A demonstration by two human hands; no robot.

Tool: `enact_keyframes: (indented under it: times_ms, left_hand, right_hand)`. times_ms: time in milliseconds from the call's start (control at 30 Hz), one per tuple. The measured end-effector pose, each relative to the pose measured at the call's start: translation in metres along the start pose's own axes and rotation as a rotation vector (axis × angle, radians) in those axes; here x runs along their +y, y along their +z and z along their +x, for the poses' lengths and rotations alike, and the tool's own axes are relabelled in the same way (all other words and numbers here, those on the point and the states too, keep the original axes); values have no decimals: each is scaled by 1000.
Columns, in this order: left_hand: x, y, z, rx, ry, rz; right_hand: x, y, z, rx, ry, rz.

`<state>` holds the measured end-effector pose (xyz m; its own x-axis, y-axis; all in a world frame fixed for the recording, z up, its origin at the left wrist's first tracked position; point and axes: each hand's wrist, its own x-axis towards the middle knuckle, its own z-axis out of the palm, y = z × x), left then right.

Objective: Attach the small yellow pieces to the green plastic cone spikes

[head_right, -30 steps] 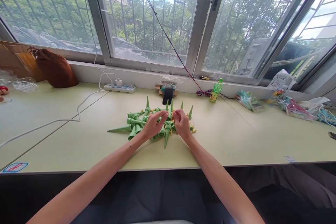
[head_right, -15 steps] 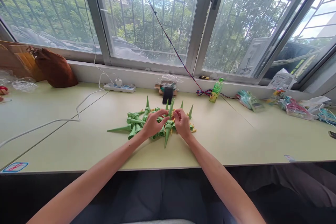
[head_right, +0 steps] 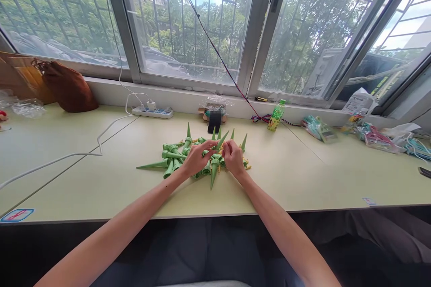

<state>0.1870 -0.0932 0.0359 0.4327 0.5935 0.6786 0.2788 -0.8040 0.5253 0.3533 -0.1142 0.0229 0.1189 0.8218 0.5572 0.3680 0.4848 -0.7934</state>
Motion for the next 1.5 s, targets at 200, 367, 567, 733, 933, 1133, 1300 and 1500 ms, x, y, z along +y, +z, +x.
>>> enact_keyframes:
  times_ms: [200, 367, 567, 733, 933, 1133, 1300, 1500]
  left_hand:
    - [1, 1, 1, 16, 0, 32]
    - [1, -1, 4, 87, -21, 145]
    - [0, 0, 6, 105, -80, 151]
    - [4, 0, 6, 73, -91, 176]
    - [7, 0, 6, 36, -80, 172]
    - [5, 2, 4, 48, -61, 171]
    - [5, 2, 3, 43, -62, 173]
    - [0, 4, 1, 16, -70, 185]
  right_hand:
    - [0, 0, 2, 64, -12, -11]
    - [0, 0, 1, 70, -37, 28]
    - [-2, 0, -2, -46, -81, 49]
    - [-4, 0, -3, -61, -99, 32]
    - [-7, 0, -3, -70, -80, 25]
    - [-7, 0, -3, -69, -61, 32]
    - [-7, 0, -2, -69, -64, 42]
    - [-5, 0, -2, -63, -74, 17]
